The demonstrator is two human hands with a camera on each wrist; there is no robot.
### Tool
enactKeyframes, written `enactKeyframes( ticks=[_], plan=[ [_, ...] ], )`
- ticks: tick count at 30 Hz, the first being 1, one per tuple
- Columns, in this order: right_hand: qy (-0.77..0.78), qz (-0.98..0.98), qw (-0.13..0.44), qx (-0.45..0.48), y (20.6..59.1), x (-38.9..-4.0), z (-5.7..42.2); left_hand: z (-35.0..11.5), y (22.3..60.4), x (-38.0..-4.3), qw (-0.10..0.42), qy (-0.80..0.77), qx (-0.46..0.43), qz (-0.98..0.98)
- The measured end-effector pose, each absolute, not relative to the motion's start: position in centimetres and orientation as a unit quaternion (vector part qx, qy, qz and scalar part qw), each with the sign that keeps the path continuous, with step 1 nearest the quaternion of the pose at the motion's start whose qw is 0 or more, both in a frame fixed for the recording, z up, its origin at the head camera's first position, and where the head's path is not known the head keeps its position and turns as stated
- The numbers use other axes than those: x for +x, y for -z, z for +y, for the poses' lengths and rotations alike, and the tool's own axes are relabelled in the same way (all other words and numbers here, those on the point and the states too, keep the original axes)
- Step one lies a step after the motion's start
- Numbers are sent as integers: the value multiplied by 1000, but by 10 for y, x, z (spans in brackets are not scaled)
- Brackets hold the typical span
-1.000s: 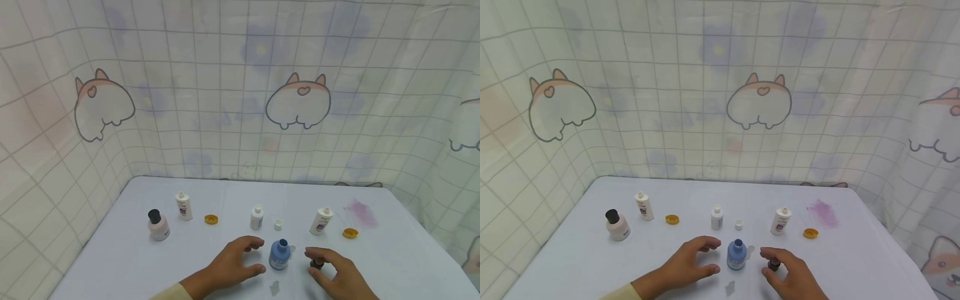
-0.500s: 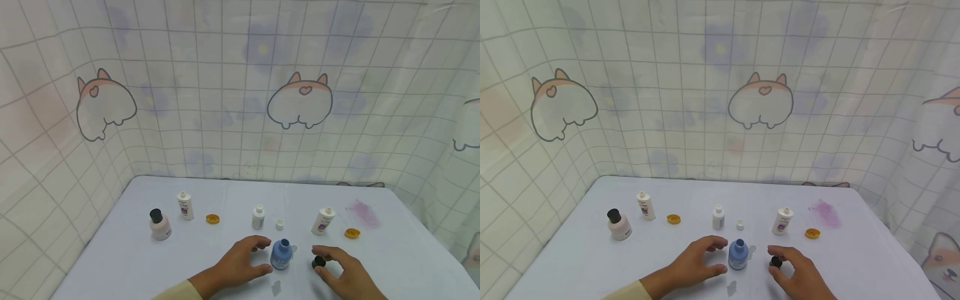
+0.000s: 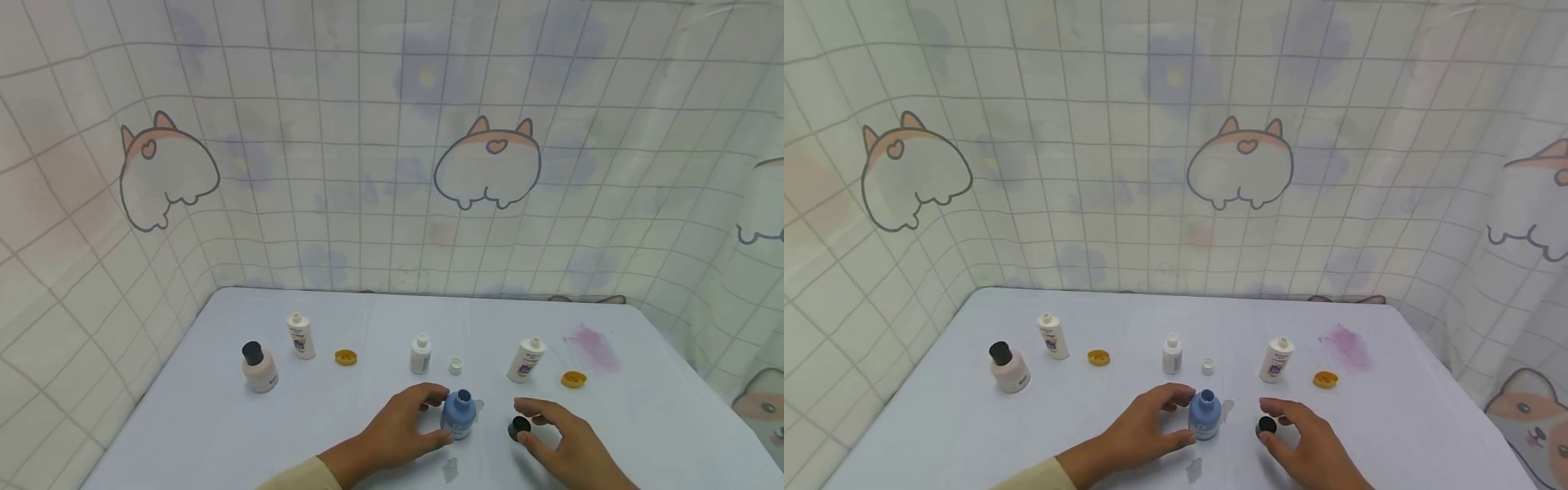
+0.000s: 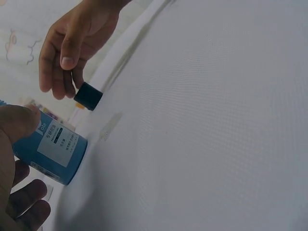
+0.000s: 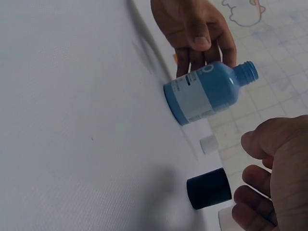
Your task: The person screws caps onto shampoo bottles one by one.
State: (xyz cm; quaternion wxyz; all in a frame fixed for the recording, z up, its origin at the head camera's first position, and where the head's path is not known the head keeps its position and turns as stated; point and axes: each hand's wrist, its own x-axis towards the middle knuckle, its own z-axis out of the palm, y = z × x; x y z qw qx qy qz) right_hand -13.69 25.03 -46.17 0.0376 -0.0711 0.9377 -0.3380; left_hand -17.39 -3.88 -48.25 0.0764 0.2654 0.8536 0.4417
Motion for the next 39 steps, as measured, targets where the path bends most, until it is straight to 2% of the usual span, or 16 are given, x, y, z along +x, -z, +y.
enactKeyframes(
  ticks=[15,27,39],
  plan=[
    [339,936,80,-38,472,-145,255,-30,490,-178,73,-456,268,846],
    [313,945,51,-86,477,-150,258,-22,486,-179,84,-441,255,856],
    [270,959,57,-62,482,-155,256,-20,486,-183,81,-434,259,859]
  ],
)
